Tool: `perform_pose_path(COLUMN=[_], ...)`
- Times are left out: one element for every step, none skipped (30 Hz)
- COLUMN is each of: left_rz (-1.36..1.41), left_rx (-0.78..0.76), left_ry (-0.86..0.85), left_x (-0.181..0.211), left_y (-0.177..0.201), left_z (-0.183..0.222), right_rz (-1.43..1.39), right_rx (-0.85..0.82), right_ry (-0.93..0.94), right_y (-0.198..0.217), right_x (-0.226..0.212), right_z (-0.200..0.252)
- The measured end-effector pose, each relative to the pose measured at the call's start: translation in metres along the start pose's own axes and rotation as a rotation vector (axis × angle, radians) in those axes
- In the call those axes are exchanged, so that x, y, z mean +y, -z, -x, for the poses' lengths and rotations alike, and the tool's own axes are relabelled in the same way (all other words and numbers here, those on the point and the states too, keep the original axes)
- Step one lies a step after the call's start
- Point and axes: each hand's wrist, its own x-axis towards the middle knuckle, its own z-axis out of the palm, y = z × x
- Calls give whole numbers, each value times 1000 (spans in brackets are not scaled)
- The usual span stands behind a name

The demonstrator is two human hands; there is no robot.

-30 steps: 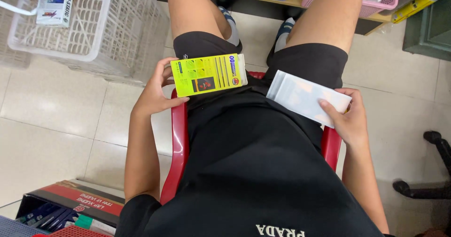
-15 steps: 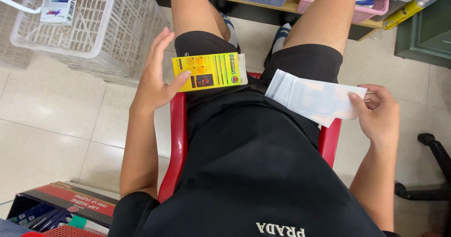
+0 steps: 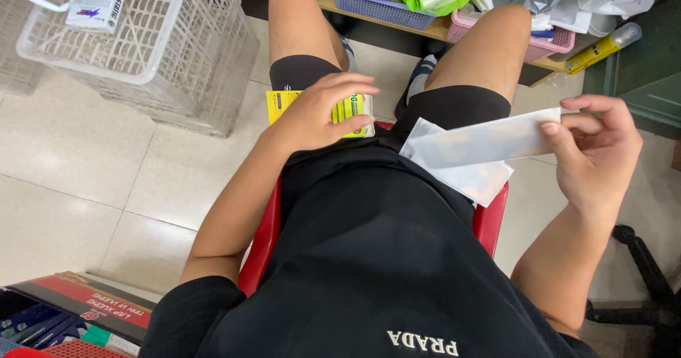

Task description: Organizing and inspecting mobile phone screen protectors and their packaging in a shop.

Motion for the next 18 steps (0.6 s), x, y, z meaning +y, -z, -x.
perform_pose_path(left_rz=[-1, 326, 645, 636, 680, 721, 710, 828, 947, 936, 1066, 1195, 1182, 1046, 918, 909, 897, 885], left_rx=[3, -132, -266, -261, -300, -342, -337, -402, -465, -459, -525, -592, -586, -562, -538, -530, -550, -569], left_ry=[1, -64, -133, -136, -243, -350, -357, -374, -392, -400, -377, -352, -360, -339, -312, -315, -256, -197], left_x=[11, 22, 31, 46, 62, 77, 78, 79, 80, 77, 74, 71, 71, 72, 73, 70, 65, 61], left_y=[3, 6, 11, 15, 19, 23, 15, 8, 0, -7, -15, -23, -18, -13, -9, -12, -14, -16], left_z=[-5, -11, -17, -23, -28, -34, -38, -43, -49, -51, -52, -54, -55, -56, -55, -55, -54, -53], right_rz=[-1, -55, -112, -115, -32, 52, 51, 58, 67, 68, 57, 46, 46, 6, -36, -38, 33, 106], right_rx=[-2, -47, -91, -92, -163, -232, -230, -276, -323, -324, -305, -286, -287, -320, -356, -360, -436, -511], right_ry=[2, 50, 105, 115, 231, 348, 360, 402, 445, 460, 444, 428, 444, 407, 365, 376, 364, 352], right_y=[-8, -15, -24, -33, -42, -51, -57, -62, -68, -70, -72, -73, -73, -73, -73, -73, -74, -74], right_x=[-10, -21, -31, -46, -61, -76, -83, -90, -98, -95, -93, -90, -86, -83, -79, -80, -79, -79], right_z=[-3, -6, -12, -17, -22, -27, -31, -36, -42, -42, -41, -40, -41, -42, -40, -44, -46, -49])
